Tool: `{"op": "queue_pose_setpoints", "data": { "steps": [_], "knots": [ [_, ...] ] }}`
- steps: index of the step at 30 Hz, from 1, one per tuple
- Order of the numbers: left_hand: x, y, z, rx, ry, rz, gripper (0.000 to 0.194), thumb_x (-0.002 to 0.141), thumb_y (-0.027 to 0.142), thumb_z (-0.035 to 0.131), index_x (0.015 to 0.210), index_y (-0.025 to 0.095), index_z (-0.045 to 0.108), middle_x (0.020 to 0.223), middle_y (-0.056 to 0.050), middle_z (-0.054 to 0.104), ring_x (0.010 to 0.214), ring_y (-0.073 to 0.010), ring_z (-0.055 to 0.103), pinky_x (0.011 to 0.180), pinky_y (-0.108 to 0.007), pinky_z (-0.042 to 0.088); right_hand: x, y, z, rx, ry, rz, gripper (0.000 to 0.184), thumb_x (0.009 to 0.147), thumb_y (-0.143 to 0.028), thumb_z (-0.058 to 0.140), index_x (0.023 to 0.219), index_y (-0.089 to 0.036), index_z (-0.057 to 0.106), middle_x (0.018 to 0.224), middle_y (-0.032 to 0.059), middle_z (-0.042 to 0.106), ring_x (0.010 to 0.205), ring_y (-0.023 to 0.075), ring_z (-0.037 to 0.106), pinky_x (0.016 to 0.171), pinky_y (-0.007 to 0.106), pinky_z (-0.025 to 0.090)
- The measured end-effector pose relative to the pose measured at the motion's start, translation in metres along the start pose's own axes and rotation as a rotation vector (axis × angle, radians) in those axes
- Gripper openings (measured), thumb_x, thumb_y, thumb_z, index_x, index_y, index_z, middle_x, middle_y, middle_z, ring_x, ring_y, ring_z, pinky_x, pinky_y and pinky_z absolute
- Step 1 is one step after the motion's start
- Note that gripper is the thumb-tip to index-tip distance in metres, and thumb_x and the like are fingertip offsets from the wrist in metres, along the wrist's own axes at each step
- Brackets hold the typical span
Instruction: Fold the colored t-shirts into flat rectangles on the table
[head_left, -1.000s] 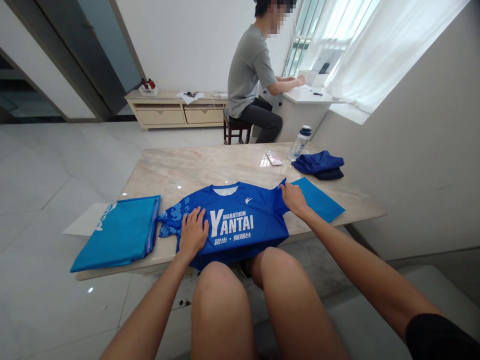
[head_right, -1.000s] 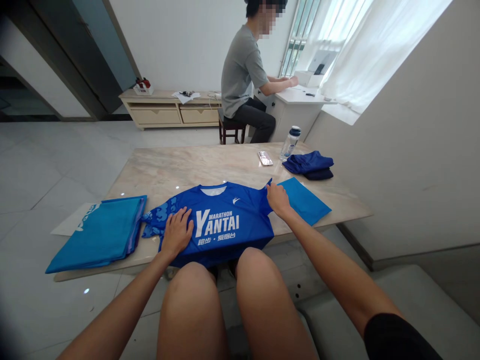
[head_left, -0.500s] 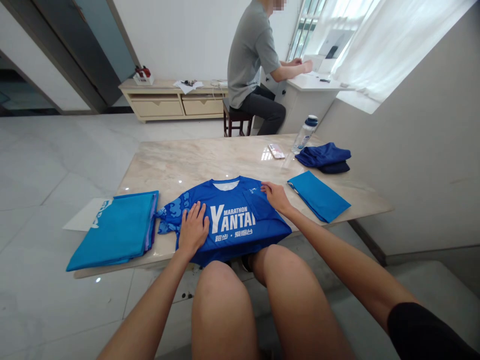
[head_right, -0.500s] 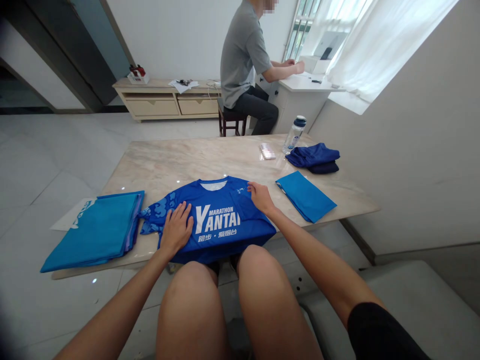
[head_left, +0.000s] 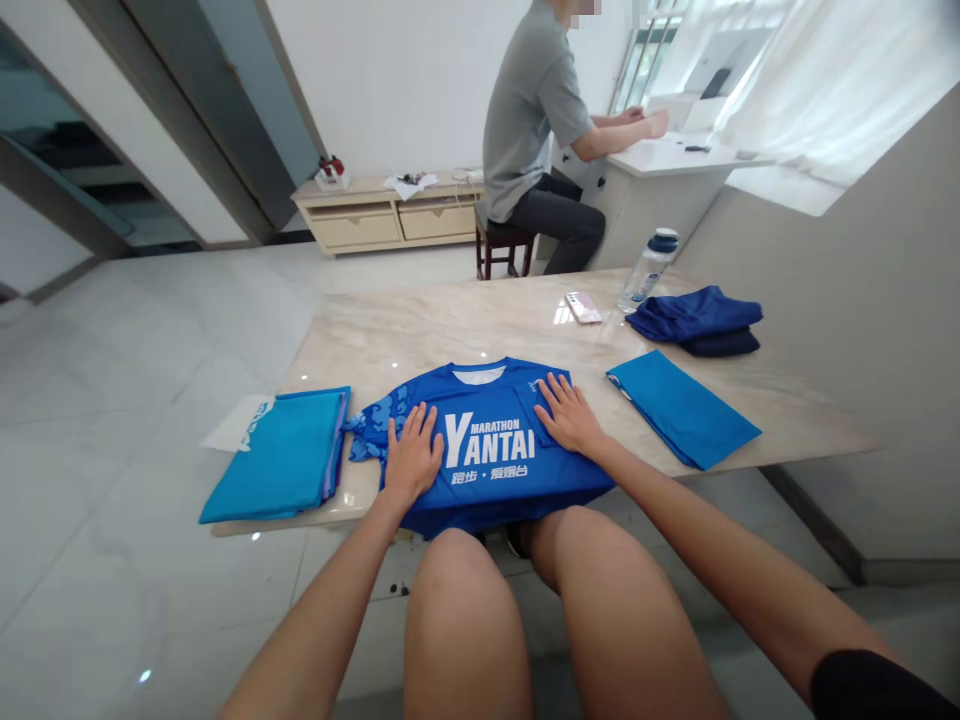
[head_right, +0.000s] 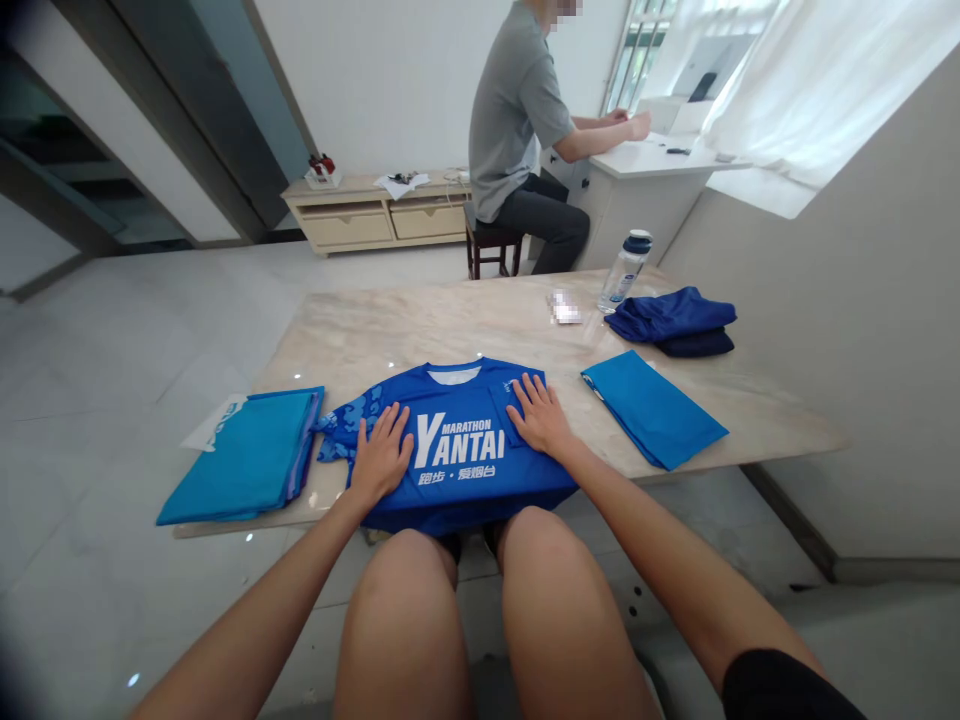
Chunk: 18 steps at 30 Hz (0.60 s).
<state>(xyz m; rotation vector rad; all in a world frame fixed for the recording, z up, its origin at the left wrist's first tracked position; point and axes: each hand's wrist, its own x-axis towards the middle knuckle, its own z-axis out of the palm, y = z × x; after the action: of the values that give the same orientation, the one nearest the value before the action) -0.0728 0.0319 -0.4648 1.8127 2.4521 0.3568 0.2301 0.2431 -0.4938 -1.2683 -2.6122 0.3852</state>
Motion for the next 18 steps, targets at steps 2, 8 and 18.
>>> {"op": "queue_pose_setpoints", "data": {
  "steps": [2,8,18],
  "knots": [
    [-0.001,0.006,-0.003,0.019,-0.015,-0.012,0.064,0.111,0.037,0.037,0.173,0.023,0.045,0.182,-0.013,0.037,0.169,-0.0341,0.034,0.139,-0.071,0.010,0.001,-0.005,0.005,0.001,0.026,0.031,0.074,0.111,-0.053,0.041,0.173,-0.014,0.044,0.183,0.0173,0.030,0.172,0.0413,0.022,0.138,0.069,0.016],
    [-0.005,0.001,-0.023,0.090,0.013,0.022,0.053,0.112,0.033,0.043,0.161,0.021,0.058,0.170,-0.017,0.054,0.158,-0.0329,0.049,0.136,-0.059,0.029,0.000,-0.016,0.006,0.123,0.188,-0.197,0.062,0.112,-0.046,0.038,0.162,-0.016,0.056,0.174,0.0194,0.049,0.165,0.0371,0.040,0.135,0.065,0.029],
    [0.023,-0.089,-0.096,0.197,-0.078,-0.342,0.029,0.093,0.030,0.068,0.116,0.012,0.074,0.139,-0.027,0.068,0.139,-0.0458,0.056,0.116,-0.061,0.044,-0.043,0.070,-0.024,0.102,0.499,-0.215,0.047,0.107,-0.035,0.046,0.145,-0.015,0.066,0.149,0.0239,0.065,0.140,0.0400,0.062,0.120,0.062,0.050]
  ]
}}
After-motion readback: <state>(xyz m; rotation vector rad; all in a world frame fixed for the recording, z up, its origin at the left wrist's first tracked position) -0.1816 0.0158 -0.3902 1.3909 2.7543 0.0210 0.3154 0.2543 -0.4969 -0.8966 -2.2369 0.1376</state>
